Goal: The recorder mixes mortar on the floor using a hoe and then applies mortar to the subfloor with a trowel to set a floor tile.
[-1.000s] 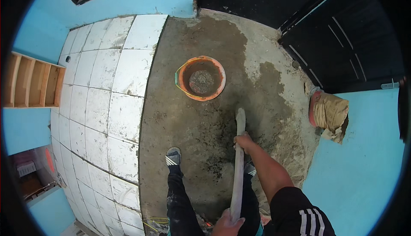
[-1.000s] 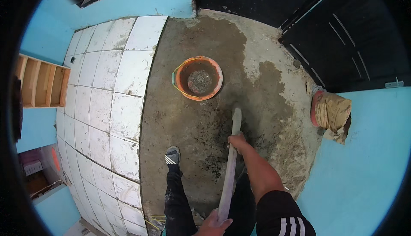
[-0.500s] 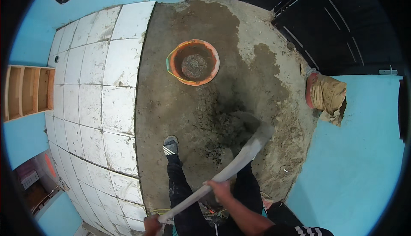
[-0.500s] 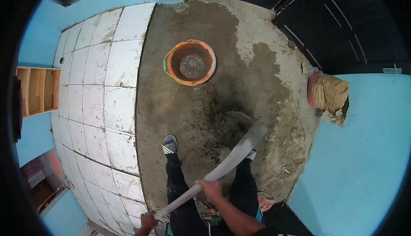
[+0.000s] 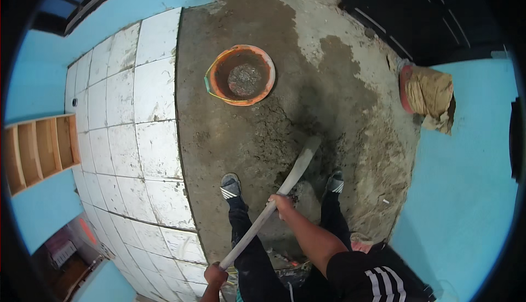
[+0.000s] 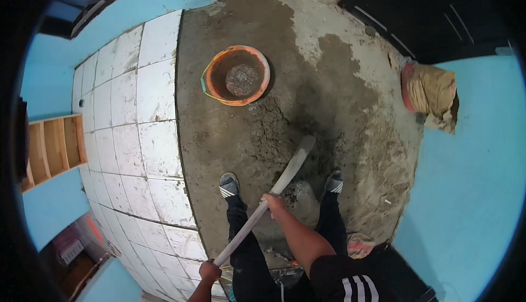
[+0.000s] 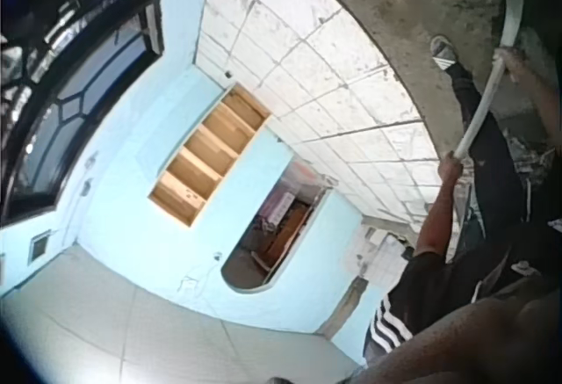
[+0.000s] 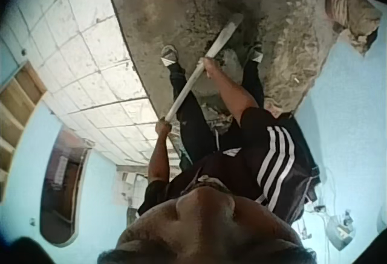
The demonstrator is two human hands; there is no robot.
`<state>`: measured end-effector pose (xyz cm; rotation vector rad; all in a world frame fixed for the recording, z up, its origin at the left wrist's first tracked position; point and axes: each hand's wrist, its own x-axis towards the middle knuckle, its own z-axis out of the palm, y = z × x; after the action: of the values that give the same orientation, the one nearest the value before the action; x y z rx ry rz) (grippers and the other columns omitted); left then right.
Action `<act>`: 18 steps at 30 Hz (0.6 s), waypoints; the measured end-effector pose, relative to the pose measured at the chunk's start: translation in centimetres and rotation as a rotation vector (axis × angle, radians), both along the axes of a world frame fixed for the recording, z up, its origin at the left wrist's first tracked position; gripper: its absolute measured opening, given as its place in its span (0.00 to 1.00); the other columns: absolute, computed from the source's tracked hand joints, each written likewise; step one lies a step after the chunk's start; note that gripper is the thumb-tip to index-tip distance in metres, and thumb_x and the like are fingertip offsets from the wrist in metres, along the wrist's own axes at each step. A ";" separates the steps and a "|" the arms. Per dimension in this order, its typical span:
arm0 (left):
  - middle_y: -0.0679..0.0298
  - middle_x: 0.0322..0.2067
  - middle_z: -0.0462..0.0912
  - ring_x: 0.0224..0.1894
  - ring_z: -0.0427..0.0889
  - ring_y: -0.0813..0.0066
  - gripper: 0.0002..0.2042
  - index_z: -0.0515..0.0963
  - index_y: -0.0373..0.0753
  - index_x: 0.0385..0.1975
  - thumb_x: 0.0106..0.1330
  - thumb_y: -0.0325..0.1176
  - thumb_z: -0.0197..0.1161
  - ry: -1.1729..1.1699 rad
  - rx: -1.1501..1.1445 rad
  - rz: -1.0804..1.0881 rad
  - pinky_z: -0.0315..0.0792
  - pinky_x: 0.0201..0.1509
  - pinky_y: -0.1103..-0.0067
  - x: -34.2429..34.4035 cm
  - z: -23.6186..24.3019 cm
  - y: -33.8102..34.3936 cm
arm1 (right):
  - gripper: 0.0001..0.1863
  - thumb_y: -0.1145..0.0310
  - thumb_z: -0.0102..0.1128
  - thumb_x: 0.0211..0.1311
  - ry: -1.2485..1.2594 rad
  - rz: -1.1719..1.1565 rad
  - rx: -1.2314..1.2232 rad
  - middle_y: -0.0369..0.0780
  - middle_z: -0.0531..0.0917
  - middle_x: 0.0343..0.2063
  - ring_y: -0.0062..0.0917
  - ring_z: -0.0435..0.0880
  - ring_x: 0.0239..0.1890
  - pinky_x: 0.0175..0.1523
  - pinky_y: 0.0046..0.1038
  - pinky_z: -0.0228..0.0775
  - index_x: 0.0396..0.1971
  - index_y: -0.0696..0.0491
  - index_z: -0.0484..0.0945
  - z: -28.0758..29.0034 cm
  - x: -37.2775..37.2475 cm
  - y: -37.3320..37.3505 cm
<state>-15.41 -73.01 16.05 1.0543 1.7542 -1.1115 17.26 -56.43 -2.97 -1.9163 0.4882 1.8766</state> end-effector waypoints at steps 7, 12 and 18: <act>0.62 0.40 0.85 0.45 0.83 0.61 0.18 0.82 0.50 0.41 0.46 0.35 0.67 0.018 -0.060 -0.021 0.76 0.51 0.68 -3.9 1.5 -3.0 | 0.17 0.69 0.68 0.42 -0.404 0.129 0.128 0.42 0.80 0.25 0.29 0.81 0.28 0.36 0.33 0.73 0.33 0.60 0.76 11.0 -2.6 -9.2; 0.63 0.38 0.85 0.44 0.84 0.61 0.17 0.83 0.52 0.39 0.46 0.37 0.68 0.042 -0.227 -0.064 0.77 0.49 0.68 -2.7 1.1 -2.9 | 0.16 0.72 0.67 0.40 -0.098 -0.013 -0.022 0.43 0.80 0.28 0.32 0.81 0.29 0.37 0.32 0.73 0.31 0.60 0.75 4.3 -1.1 -7.6; 0.49 0.43 0.82 0.46 0.81 0.53 0.25 0.70 0.47 0.61 0.60 0.34 0.59 -0.076 -0.317 -0.178 0.75 0.48 0.64 -0.7 4.9 3.7 | 0.13 0.71 0.65 0.41 -0.215 -0.129 -0.008 0.41 0.79 0.24 0.32 0.80 0.29 0.35 0.34 0.71 0.28 0.60 0.75 7.9 0.4 -6.1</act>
<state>-16.09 -69.29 20.93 1.0529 1.3884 -1.3878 17.65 -62.49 4.97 -2.0119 0.5368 1.5693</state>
